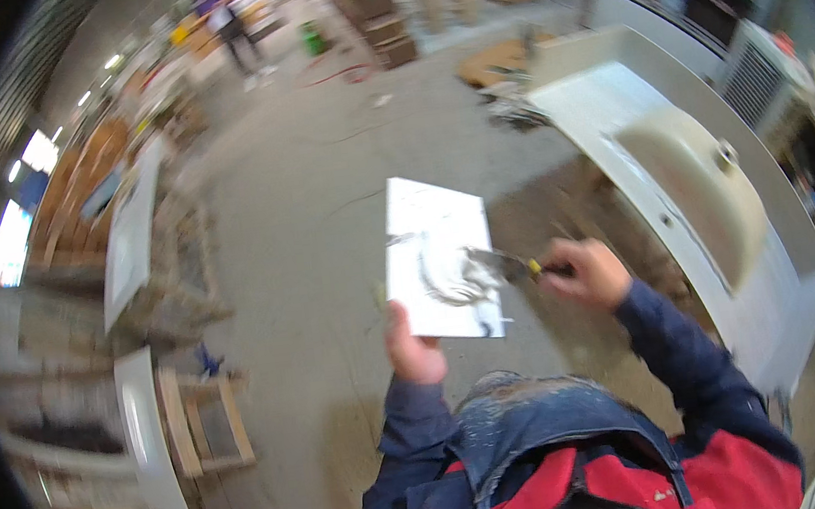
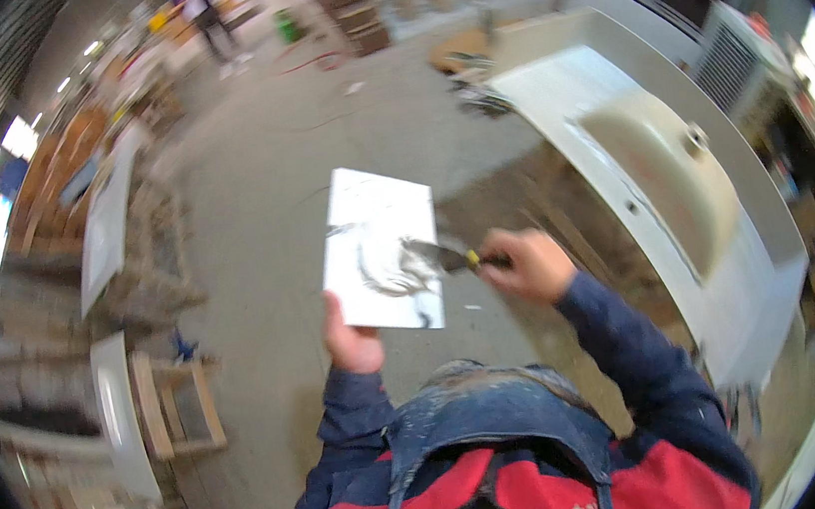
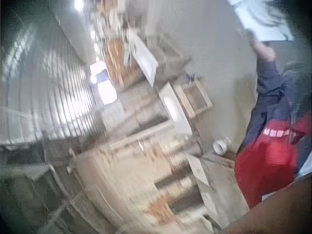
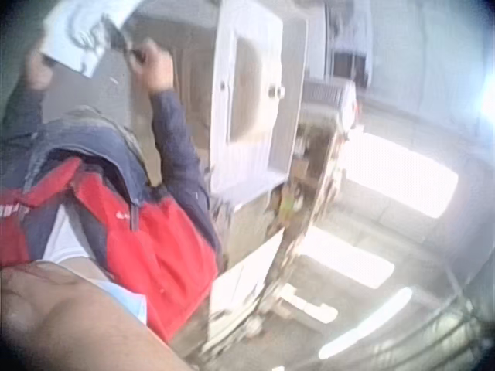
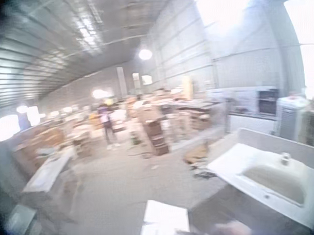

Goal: The person mixes a white paste on a small board using a putty knife, then applies it to the surface of a beige bathtub. The person repeatedly scoops paste from the board and spreads it across the tub interior.

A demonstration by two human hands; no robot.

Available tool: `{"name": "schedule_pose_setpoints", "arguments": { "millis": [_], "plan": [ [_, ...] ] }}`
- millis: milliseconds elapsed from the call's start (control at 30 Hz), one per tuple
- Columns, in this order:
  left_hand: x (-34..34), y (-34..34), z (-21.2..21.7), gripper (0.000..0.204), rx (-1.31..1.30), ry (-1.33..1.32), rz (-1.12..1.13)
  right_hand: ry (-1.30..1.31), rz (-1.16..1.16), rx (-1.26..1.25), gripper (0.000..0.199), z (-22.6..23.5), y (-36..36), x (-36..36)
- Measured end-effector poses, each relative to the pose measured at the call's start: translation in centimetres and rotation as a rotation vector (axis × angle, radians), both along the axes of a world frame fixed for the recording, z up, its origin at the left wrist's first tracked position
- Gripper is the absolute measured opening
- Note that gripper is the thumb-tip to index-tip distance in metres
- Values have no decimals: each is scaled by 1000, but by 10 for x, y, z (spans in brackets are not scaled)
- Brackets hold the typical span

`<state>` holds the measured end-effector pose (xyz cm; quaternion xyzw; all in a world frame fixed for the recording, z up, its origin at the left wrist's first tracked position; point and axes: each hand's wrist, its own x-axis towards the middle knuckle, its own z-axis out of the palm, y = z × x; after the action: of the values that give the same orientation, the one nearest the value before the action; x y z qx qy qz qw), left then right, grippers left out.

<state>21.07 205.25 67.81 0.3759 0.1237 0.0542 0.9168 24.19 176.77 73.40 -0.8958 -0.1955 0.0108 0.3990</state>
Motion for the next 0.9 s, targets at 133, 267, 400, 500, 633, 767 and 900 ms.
{"name": "schedule_pose_setpoints", "arguments": {
  "millis": [133,267,400,500,633,767,900],
  "plan": [
    [5,-28,17,63,90,-125,-59,-127,-330,75,19,-8,28,22],
    [-1,-14,9,64,119,-111,-81,-52,-34,-6,18,9,14,-37],
    [6,-29,14,64,106,-174,-204,-86,-389,32,21,-6,-23,1],
    [15,-40,16,66,130,-161,-204,-150,-333,70,19,-3,24,-22],
    [20,-29,27,69,157,-214,-266,-24,-189,38,19,15,-24,-34],
    [26,-65,25,70,186,-201,-297,-138,-488,81,21,2,-17,-7],
    [29,-47,26,70,149,-188,-287,-141,-195,-14,15,13,-13,-49]
  ]
}}
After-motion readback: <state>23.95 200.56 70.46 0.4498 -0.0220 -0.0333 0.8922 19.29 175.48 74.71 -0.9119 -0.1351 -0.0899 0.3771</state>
